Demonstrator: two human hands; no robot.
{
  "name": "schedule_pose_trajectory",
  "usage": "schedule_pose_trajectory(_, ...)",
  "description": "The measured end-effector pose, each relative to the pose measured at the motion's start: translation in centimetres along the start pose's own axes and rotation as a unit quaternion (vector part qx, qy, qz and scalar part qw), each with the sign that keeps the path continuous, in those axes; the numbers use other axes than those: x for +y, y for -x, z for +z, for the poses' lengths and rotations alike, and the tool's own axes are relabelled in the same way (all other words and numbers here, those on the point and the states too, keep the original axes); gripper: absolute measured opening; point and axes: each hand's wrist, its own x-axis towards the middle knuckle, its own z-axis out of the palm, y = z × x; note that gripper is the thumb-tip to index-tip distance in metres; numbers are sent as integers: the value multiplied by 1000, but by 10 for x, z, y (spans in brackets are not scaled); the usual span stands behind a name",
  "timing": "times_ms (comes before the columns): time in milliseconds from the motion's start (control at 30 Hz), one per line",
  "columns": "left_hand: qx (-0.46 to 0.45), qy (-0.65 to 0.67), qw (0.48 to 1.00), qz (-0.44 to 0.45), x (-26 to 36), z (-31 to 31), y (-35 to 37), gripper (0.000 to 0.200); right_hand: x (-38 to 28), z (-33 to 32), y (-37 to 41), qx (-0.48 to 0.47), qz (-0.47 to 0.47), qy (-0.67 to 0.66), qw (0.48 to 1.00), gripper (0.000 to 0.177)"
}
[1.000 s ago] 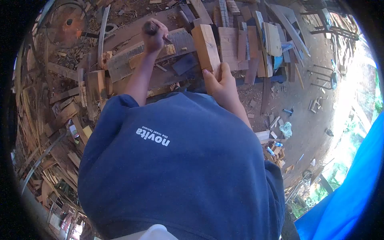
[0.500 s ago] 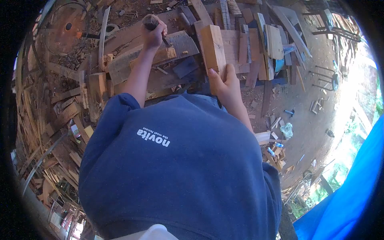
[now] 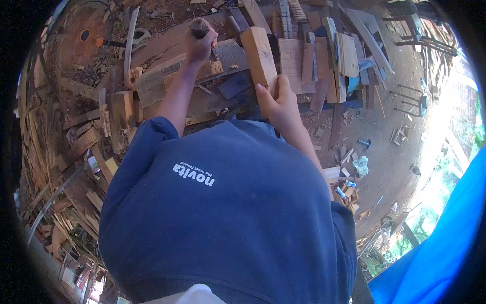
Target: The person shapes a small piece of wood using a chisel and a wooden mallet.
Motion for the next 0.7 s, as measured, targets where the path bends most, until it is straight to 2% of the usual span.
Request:
schedule_pose_trajectory(67,-19,-5,1000,15,-5,-3,0,7,-21,-3,-9,-20,0,30,999,41)
schedule_pose_trajectory(133,-42,-10,999,30,-8,-4,2,6,-67,-8,-21,-44,-62,124,989,45)
schedule_pose_trajectory(200,-40,-7,998,48,-8,-1,3,6,-105,-12,-37,4,-232,90,969,44)
schedule_pose_trajectory(233,-43,-7,998,47,-3,1,5,6,-130,-19,-42,7,-230,89,969,44)
schedule_pose_trajectory(267,-40,-34,997,49,6,4,10,7,-156,-27,-46,20,-270,127,954,46)
schedule_pose_trajectory(300,-38,-61,996,51,12,7,11,7,-171,-29,-49,33,-309,164,936,48)
schedule_pose_trajectory(333,-40,-60,996,51,11,9,11,7,-177,-22,-55,36,-308,164,936,48)
schedule_pose_trajectory(367,-32,-84,993,79,8,9,10,4,-183,-10,-62,87,-394,72,912,39)
schedule_pose_trajectory(433,-23,-108,988,105,8,12,9,3,-171,9,-67,-30,-359,-16,933,40)
schedule_pose_trajectory(467,-17,-114,987,113,6,13,8,3,-148,25,-71,-30,-359,-15,933,40)
schedule_pose_trajectory(533,-15,-109,987,121,3,11,7,4,-112,55,-82,-6,-214,205,955,37)
schedule_pose_trajectory(567,-14,-96,988,123,1,11,7,6,-115,54,-87,-7,-212,205,955,37)
schedule_pose_trajectory(633,-12,-44,992,115,-4,10,7,9,-136,47,-94,-67,-135,281,948,41)
schedule_pose_trajectory(667,-15,-3,994,105,-6,12,8,10,-148,40,-92,-63,-133,278,949,41)
schedule_pose_trajectory(700,-15,26,994,101,-8,14,9,12,-162,30,-87,-55,-190,256,946,38)
